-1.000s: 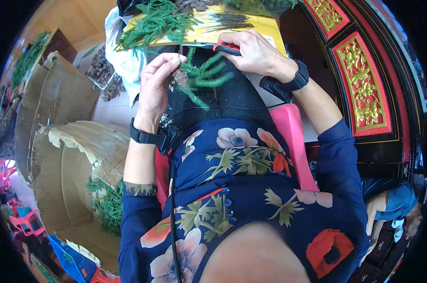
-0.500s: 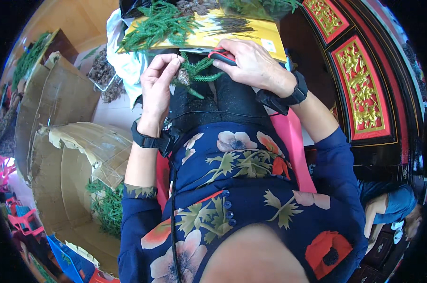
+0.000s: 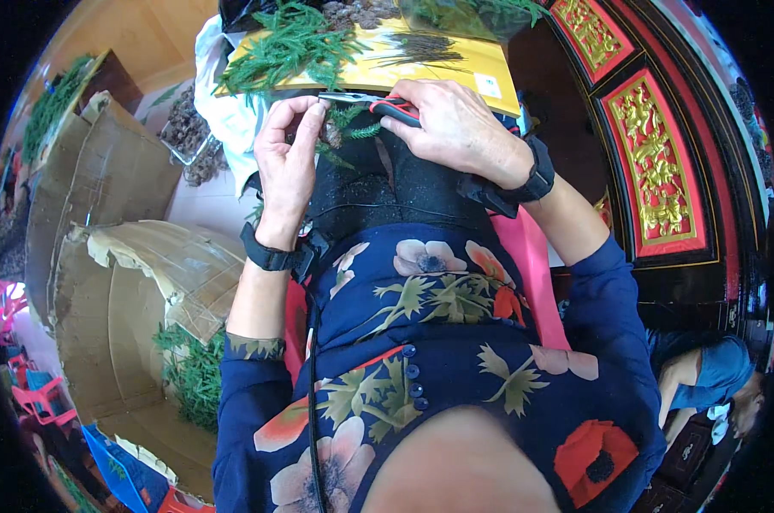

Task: Trimming and attaching artificial green foliage to create decorative plant stems.

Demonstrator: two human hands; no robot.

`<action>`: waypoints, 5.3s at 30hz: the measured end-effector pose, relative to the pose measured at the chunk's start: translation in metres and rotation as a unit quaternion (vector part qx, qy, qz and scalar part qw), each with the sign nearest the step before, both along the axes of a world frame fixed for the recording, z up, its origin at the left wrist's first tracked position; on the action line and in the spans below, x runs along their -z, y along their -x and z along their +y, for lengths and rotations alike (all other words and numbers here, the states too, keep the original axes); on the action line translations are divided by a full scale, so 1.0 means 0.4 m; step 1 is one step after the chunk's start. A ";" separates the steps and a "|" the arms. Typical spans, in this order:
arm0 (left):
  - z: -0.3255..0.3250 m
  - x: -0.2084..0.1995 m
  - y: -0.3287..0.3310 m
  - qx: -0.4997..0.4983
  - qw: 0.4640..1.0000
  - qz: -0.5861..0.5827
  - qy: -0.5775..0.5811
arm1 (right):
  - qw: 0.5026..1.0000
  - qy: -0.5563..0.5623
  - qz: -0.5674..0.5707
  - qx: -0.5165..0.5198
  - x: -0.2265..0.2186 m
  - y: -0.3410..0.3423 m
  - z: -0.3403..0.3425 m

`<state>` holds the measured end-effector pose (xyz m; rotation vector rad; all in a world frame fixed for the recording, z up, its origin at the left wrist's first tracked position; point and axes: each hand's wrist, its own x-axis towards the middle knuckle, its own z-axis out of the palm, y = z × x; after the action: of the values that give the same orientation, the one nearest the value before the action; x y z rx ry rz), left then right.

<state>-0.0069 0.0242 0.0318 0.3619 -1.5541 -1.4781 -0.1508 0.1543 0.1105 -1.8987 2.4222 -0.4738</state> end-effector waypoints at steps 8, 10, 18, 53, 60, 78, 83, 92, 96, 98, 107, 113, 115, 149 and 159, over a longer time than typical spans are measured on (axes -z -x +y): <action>0.007 -0.008 -0.004 -0.043 0.995 -0.028 0.085 | 1.000 -0.002 0.005 -0.004 0.001 -0.009 -0.009; 0.010 -0.014 -0.004 -0.063 0.992 -0.037 0.100 | 1.000 -0.001 0.009 -0.002 0.005 -0.008 -0.013; 0.016 0.008 0.007 -0.009 1.000 -0.026 0.002 | 1.000 0.002 0.011 0.003 0.004 -0.002 -0.013; 0.016 -0.010 -0.006 0.021 0.993 -0.019 -0.116 | 0.997 -0.063 -0.048 0.003 0.003 -0.010 -0.018; -0.011 0.013 -0.003 0.102 0.968 -0.024 -0.227 | 0.990 0.017 0.141 -0.009 0.039 -0.013 -0.036; -0.013 0.029 0.006 0.085 0.984 -0.028 -0.153 | 0.996 -0.069 0.057 0.007 0.005 0.016 -0.038; 0.005 0.013 0.009 0.087 0.988 -0.009 -0.123 | 0.983 -0.158 -0.090 0.009 0.007 0.032 -0.047; -0.001 0.020 0.008 0.088 0.991 -0.031 -0.095 | 0.972 -0.151 -0.155 -0.088 0.022 0.054 -0.051; 0.004 0.016 0.007 0.088 0.991 -0.032 -0.099 | 0.975 -0.167 -0.128 -0.068 -0.002 0.041 -0.050; 0.006 0.013 0.005 0.092 0.990 -0.031 -0.101 | 0.978 -0.169 -0.111 -0.043 -0.013 0.031 -0.045; -0.004 0.030 0.010 0.111 0.987 -0.039 -0.107 | 0.990 -0.139 0.001 0.007 -0.028 -0.019 -0.023; -0.005 0.021 0.012 0.149 0.979 -0.024 -0.137 | 0.997 -0.071 0.009 -0.011 -0.005 0.018 -0.019; -0.013 0.021 0.003 0.170 0.975 -0.035 -0.136 | 0.997 -0.074 0.004 -0.027 -0.005 0.014 -0.023; -0.010 -0.014 -0.016 0.238 0.936 -0.016 -0.259 | 0.995 -0.054 -0.021 -0.080 0.004 0.036 -0.010; 0.001 -0.034 -0.018 0.198 0.943 -0.027 -0.265 | 0.994 -0.074 -0.033 -0.074 -0.001 0.023 -0.022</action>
<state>0.0003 0.0246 0.0452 0.4148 -1.2953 -2.2266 -0.1600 0.1457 0.1108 -1.9470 2.1895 -0.3344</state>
